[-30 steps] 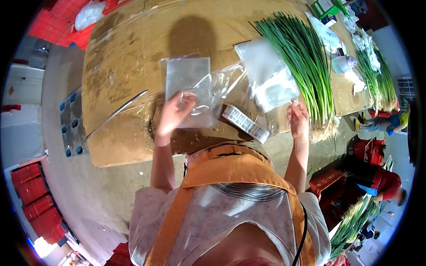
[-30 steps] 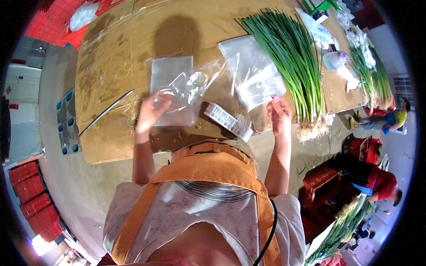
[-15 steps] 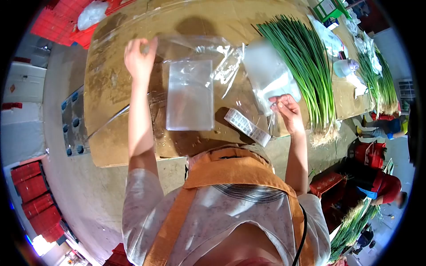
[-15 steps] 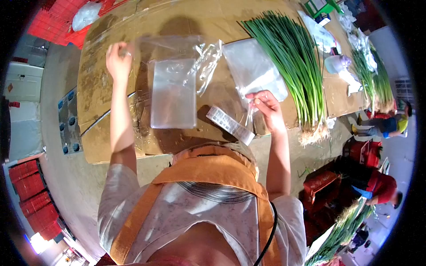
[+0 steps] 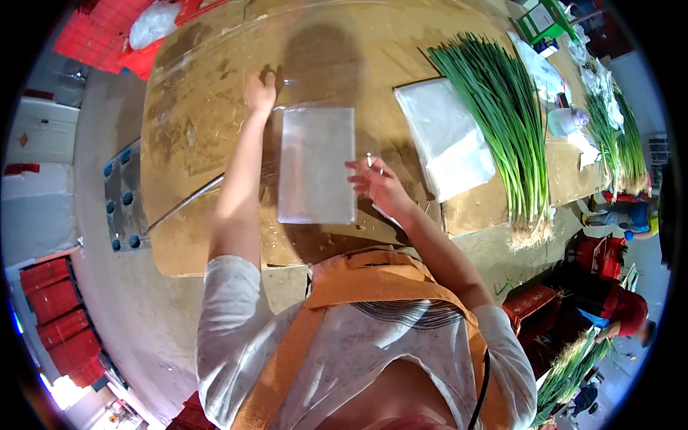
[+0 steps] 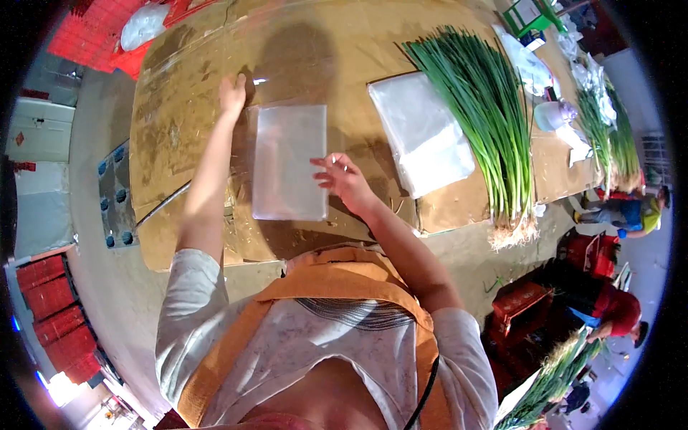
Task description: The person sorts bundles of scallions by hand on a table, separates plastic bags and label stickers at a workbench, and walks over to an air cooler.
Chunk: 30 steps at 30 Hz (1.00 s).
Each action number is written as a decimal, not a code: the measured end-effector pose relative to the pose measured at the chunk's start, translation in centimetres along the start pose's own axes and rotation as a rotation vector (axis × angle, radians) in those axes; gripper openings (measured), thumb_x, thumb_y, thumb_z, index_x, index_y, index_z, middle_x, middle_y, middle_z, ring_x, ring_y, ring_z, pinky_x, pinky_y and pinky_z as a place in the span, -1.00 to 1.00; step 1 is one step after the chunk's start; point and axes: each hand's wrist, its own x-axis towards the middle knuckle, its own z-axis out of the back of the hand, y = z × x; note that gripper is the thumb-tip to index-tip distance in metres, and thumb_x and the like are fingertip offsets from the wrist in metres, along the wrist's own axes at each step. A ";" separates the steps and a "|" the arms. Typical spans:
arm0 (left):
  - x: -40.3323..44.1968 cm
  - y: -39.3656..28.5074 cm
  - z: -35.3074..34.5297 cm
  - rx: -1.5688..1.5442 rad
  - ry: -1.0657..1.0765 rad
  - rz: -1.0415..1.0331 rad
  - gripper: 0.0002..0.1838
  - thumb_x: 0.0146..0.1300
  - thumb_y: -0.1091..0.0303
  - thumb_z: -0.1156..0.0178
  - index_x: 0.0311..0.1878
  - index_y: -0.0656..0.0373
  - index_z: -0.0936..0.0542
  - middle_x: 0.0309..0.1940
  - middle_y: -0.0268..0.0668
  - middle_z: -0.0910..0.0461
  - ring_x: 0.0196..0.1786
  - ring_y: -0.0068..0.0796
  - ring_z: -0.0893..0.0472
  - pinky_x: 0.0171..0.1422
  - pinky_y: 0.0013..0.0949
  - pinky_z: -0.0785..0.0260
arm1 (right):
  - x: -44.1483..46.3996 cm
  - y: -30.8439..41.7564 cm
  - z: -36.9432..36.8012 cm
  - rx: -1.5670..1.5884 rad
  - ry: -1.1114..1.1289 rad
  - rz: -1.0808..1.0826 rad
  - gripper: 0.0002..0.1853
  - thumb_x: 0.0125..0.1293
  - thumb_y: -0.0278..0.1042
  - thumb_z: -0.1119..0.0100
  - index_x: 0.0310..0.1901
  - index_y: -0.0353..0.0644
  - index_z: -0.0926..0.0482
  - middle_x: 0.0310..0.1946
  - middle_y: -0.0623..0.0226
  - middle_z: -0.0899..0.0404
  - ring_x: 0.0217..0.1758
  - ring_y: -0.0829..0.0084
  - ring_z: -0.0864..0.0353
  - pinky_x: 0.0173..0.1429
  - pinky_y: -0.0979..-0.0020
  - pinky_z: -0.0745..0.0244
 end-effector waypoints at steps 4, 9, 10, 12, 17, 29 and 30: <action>-4.5 0.4 0.7 -0.345 0.176 0.077 -0.62 0.28 0.10 0.00 -0.19 0.32 -0.46 -0.33 -0.11 -0.55 -0.20 -0.26 -0.53 -0.04 -0.31 -0.33 | 0.3 -2.7 0.3 -0.033 0.049 -0.134 -0.88 0.33 -0.30 -0.03 -0.16 -0.05 -0.37 0.09 0.26 -0.42 -0.04 0.40 -0.47 0.00 0.36 -0.36; -5.4 2.4 0.2 0.141 0.366 0.265 -0.44 0.16 -0.10 -0.06 0.00 0.21 -0.42 -0.02 -0.01 -0.47 0.04 -0.06 -0.46 0.13 -0.14 -0.27 | 0.7 -4.1 0.4 -0.062 0.052 -0.215 -0.86 0.31 -0.30 -0.06 -0.14 -0.04 -0.37 0.05 0.30 -0.45 -0.02 0.41 -0.47 -0.02 0.37 -0.38; -5.7 3.4 -0.8 0.303 0.359 0.314 -0.39 0.12 -0.14 -0.08 0.05 0.19 -0.40 0.05 0.01 -0.42 0.10 -0.02 -0.42 0.18 -0.10 -0.24 | 0.7 -4.4 0.5 -0.068 0.057 -0.212 -0.84 0.31 -0.28 -0.06 -0.13 -0.05 -0.37 0.04 0.30 -0.46 -0.04 0.42 -0.47 -0.01 0.37 -0.37; -6.1 4.1 -1.5 0.290 0.404 0.392 -0.23 0.00 -0.21 -0.16 0.15 0.17 -0.32 0.20 0.02 -0.27 0.23 0.05 -0.28 0.26 0.02 -0.13 | 0.2 -5.0 0.6 -0.077 0.064 -0.202 -0.81 0.31 -0.24 -0.07 -0.11 -0.06 -0.37 0.02 0.32 -0.47 -0.06 0.43 -0.49 0.00 0.37 -0.37; -7.2 -0.1 0.2 0.236 0.582 0.361 -0.20 -0.11 -0.04 -0.31 0.15 0.21 -0.28 0.20 -0.03 -0.26 0.24 0.02 -0.28 0.22 0.03 -0.18 | -0.8 -6.6 0.9 -0.527 0.100 -0.368 -0.66 0.23 -0.03 -0.13 -0.16 -0.13 -0.41 -0.07 0.31 -0.49 -0.16 0.48 -0.49 -0.10 0.43 -0.41; -7.7 3.9 -3.5 0.087 0.312 0.512 -0.22 -0.34 0.12 -0.47 -0.04 0.33 -0.38 -0.30 -0.03 -0.59 -0.26 -0.17 -0.61 -0.13 -0.23 -0.47 | 0.8 -3.2 4.1 -0.948 -0.246 -0.089 -0.50 0.08 -0.04 -0.31 -0.11 -0.27 -0.44 -0.44 0.30 -0.54 -0.47 0.53 -0.50 -0.39 0.43 -0.40; -7.5 3.6 -3.2 0.034 0.386 0.548 -0.27 -0.36 0.12 -0.48 -0.09 0.33 -0.43 -0.32 -0.04 -0.60 -0.30 -0.20 -0.61 -0.16 -0.27 -0.47 | 1.3 -2.9 4.1 -0.914 -0.266 0.018 -0.48 0.08 -0.09 -0.32 -0.04 -0.27 -0.41 -0.39 0.29 -0.54 -0.43 0.53 -0.50 -0.36 0.44 -0.41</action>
